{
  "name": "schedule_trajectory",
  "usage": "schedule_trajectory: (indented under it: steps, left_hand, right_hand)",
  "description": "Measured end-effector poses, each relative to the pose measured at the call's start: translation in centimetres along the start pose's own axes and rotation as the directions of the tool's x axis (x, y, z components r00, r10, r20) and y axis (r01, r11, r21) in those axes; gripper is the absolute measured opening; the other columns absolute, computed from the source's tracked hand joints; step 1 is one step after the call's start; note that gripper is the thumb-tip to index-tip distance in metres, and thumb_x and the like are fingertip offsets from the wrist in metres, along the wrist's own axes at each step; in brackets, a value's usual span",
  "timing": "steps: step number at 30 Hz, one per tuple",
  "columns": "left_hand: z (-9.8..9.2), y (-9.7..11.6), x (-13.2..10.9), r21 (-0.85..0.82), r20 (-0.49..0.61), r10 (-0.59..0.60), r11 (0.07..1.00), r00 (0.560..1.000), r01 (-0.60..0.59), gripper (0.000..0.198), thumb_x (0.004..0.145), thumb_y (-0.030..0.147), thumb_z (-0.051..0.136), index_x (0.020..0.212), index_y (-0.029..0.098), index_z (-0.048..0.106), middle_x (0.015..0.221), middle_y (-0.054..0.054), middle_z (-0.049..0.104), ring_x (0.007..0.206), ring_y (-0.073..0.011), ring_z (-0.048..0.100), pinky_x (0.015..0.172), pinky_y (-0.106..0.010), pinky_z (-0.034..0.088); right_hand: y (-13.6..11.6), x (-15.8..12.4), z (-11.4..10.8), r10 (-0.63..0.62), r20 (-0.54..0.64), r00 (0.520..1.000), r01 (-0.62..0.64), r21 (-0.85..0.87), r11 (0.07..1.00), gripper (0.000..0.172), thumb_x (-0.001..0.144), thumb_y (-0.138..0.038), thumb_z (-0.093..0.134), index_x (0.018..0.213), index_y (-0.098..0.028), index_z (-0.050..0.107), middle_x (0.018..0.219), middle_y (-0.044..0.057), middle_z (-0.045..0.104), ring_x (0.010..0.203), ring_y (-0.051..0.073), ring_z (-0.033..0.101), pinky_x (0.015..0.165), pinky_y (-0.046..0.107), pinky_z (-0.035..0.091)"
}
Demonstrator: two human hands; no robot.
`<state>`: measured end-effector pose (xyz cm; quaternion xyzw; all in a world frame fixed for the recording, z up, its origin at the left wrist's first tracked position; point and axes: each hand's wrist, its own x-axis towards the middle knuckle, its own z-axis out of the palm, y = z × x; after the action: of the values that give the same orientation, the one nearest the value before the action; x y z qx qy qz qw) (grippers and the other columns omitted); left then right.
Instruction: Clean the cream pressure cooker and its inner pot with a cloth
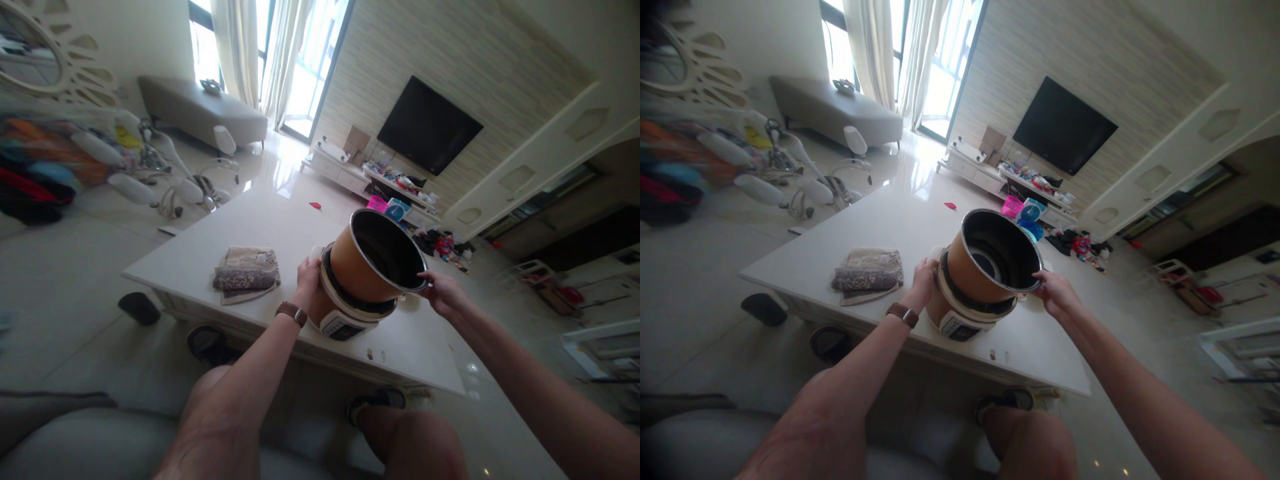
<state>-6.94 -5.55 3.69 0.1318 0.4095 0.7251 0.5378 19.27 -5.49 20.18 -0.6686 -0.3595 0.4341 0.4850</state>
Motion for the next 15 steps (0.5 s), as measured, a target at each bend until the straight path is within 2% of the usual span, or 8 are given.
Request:
schedule_trajectory:
  steps: [8,15]
  left_hand:
    - [0.0,0.0,0.1,0.054,-0.016,-0.027,0.998,1.0,0.027,0.013,0.076,0.024,0.067,0.088,0.02,0.064,0.078,0.0,0.064,0.073,-0.0172,0.055,0.071,-0.03,0.045]
    - [0.0,-0.2,0.4,0.061,-0.022,-0.014,0.998,1.0,0.015,0.005,0.079,0.022,0.066,0.081,0.021,0.062,0.073,0.001,0.061,0.07,-0.0161,0.053,0.068,-0.029,0.044]
  right_hand:
    - [0.6,0.0,0.4,-0.001,-0.029,1.0,0.0,-0.029,1.0,0.02,0.078,0.003,0.064,0.071,-0.016,0.062,0.058,0.001,0.068,0.047,0.013,0.064,0.047,0.022,0.06]
    - [1.8,0.0,1.0,0.032,-0.028,0.999,-0.033,-0.054,0.998,0.022,0.08,0.003,0.066,0.07,-0.015,0.061,0.055,0.001,0.067,0.044,0.013,0.062,0.046,0.023,0.061]
